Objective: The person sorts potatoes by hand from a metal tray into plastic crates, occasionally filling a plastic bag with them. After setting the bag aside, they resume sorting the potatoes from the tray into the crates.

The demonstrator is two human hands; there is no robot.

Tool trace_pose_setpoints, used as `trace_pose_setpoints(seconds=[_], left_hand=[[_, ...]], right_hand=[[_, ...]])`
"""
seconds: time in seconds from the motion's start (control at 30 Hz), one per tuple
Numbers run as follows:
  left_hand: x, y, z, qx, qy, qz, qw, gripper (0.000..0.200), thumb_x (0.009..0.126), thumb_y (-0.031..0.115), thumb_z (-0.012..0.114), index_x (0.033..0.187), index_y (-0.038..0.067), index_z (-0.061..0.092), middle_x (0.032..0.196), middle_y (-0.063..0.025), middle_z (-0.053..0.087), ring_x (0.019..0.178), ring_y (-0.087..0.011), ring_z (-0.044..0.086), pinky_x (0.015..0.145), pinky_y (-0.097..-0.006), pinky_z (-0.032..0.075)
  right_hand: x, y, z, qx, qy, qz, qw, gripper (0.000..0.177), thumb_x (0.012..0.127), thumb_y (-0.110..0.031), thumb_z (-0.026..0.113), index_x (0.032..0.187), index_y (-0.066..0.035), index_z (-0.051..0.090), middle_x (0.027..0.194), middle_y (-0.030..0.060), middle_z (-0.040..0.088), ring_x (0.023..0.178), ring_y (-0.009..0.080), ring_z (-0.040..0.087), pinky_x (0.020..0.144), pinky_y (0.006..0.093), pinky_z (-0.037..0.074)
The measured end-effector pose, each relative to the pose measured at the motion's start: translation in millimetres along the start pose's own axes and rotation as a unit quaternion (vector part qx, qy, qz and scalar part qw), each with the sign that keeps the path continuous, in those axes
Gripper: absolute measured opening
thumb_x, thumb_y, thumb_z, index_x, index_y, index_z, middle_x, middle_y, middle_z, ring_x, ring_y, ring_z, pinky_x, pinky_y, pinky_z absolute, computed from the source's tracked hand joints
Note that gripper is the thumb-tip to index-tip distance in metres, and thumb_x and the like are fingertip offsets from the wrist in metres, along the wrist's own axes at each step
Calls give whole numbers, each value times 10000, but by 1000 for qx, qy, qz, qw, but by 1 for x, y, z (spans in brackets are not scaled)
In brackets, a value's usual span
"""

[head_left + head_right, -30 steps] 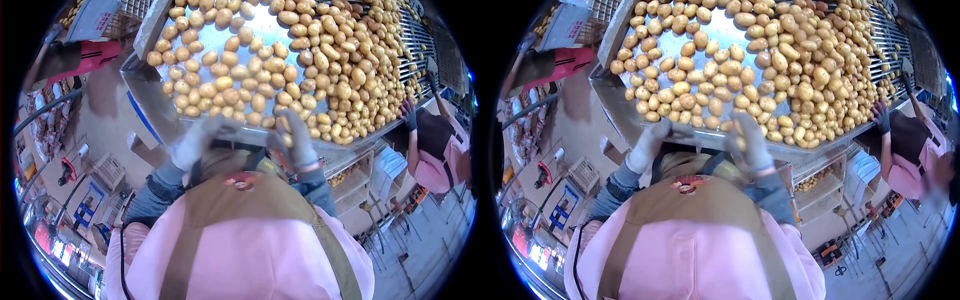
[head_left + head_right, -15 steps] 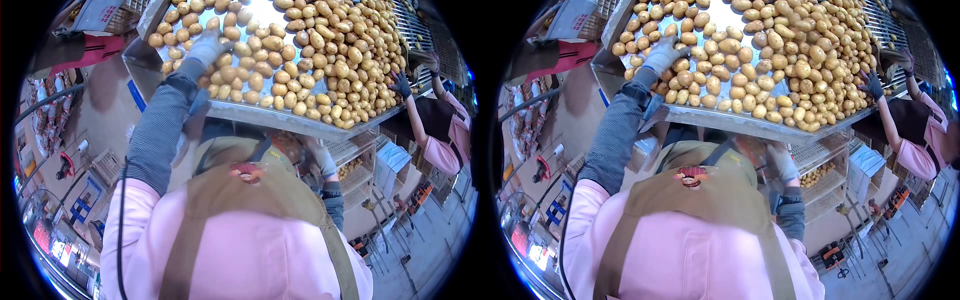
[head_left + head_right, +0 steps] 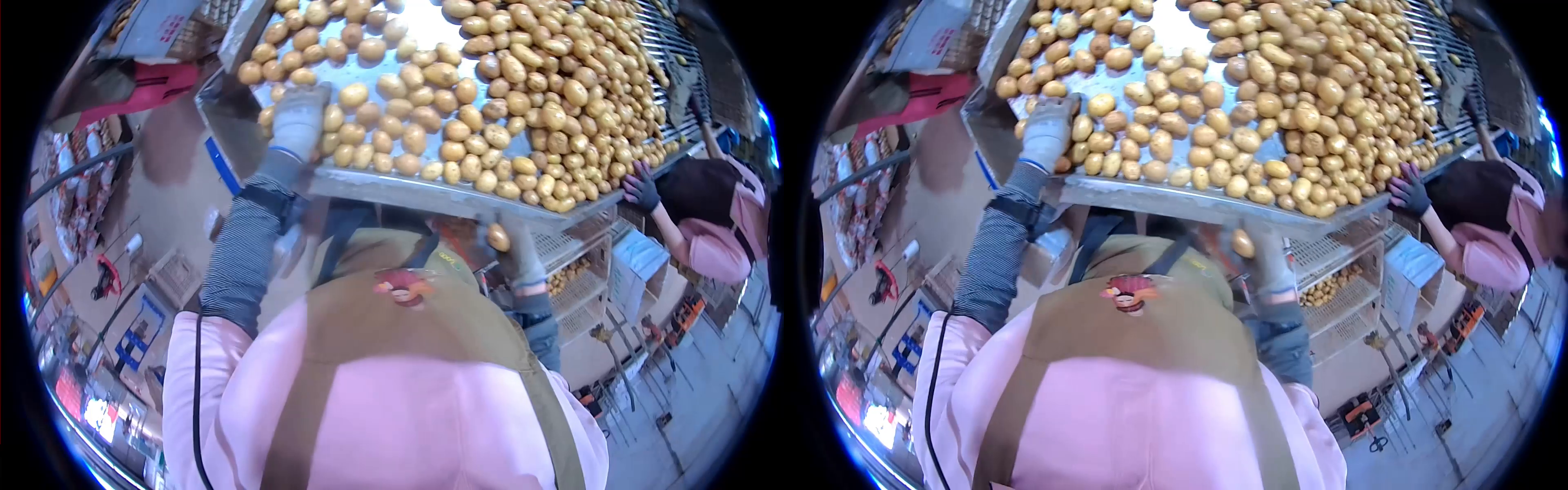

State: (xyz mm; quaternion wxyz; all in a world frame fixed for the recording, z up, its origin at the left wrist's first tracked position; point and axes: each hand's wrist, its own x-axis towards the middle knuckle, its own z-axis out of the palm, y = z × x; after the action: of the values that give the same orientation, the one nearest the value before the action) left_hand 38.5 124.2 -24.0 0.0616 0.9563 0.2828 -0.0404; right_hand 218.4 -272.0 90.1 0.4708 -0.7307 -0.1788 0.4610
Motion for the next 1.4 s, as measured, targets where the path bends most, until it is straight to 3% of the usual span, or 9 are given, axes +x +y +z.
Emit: trace_pose_setpoints(seconds=[0.07, 0.13, 0.27, 0.33, 0.57, 0.73, 0.83, 1.17, 1.4], left_hand=[[33, 4, -20, -100, -142, -110, 979, 379, 917, 270, 628, 1251, 91, 646, 1139, -193, 698, 1035, -363, 678, 922, -458, 529], [21, 16, -52, -320, -55, -172, 930, 434, 930, 330, 642, 1316, 134, 631, 1157, -190, 702, 1047, -356, 683, 924, -424, 538], [-27, 112, -87, -293, -100, 64, 949, 407, 937, 315, 668, 1280, 97, 662, 1144, -179, 699, 1042, -332, 684, 913, -395, 540], [-36, 136, -76, -365, -38, 130, 921, 367, 943, 306, 675, 1255, 113, 683, 1110, -166, 702, 1029, -326, 683, 916, -393, 539], [110, 145, -19, -78, 5, 229, 970, 381, 927, 153, 571, 1306, 148, 608, 1149, -151, 691, 1045, -314, 677, 876, -438, 544], [138, 141, -11, -281, -61, 197, 937, 475, 903, 341, 619, 1288, 70, 554, 1156, -199, 679, 1068, -397, 657, 877, -493, 527], [83, 172, -80, -354, -153, 12, 923, 562, 912, 461, 611, 1300, 63, 533, 1094, -211, 698, 941, -387, 705, 774, -491, 556], [128, 307, -66, -135, 9, 467, 874, 472, 884, 218, 670, 1337, 112, 595, 1391, -126, 567, 1259, -315, 558, 961, -418, 524], [139, 317, -78, -128, -60, 393, 908, 343, 923, 263, 635, 1255, 179, 616, 1236, -157, 612, 1079, -335, 645, 892, -413, 552]], right_hand=[[33, -25, 17, -292, -81, -228, 925, 304, 892, -53, 672, 1190, -4, 636, 1086, 97, 670, 990, 262, 653, 846, 356, 523], [55, -39, 56, 345, -35, 203, 916, 318, 917, -78, 666, 1229, -39, 616, 1120, 82, 651, 967, 246, 662, 811, 331, 537], [76, -35, 70, -76, -45, -203, 975, 388, 977, -162, 633, 1346, -82, 544, 1181, 62, 613, 978, 156, 635, 781, 273, 534], [51, -32, 57, 358, -131, 125, 916, 467, 973, -185, 638, 1408, -87, 498, 1205, 76, 604, 995, 154, 630, 815, 264, 529], [-84, 80, -145, -408, -12, -32, 912, 395, 908, -81, 646, 1291, 1, 603, 1114, 90, 673, 1041, 235, 652, 925, 319, 511], [-37, 59, -139, 47, 463, 39, 885, 263, 1005, -141, 575, 1241, -36, 624, 1053, 71, 693, 1027, 200, 666, 865, 320, 533], [0, 41, -71, 204, 224, 74, 950, 366, 1023, -276, 571, 1304, -45, 611, 1105, 43, 659, 994, 157, 613, 817, 281, 503], [-2, -3, 9, 477, 168, 120, 854, 302, 991, -283, 560, 1166, -45, 624, 826, 16, 584, 658, 107, 571, 551, 227, 457], [-5, 53, -34, -29, 244, -252, 936, 454, 913, -113, 638, 1357, -117, 539, 1321, 116, 584, 1022, 201, 619, 837, 330, 542]])
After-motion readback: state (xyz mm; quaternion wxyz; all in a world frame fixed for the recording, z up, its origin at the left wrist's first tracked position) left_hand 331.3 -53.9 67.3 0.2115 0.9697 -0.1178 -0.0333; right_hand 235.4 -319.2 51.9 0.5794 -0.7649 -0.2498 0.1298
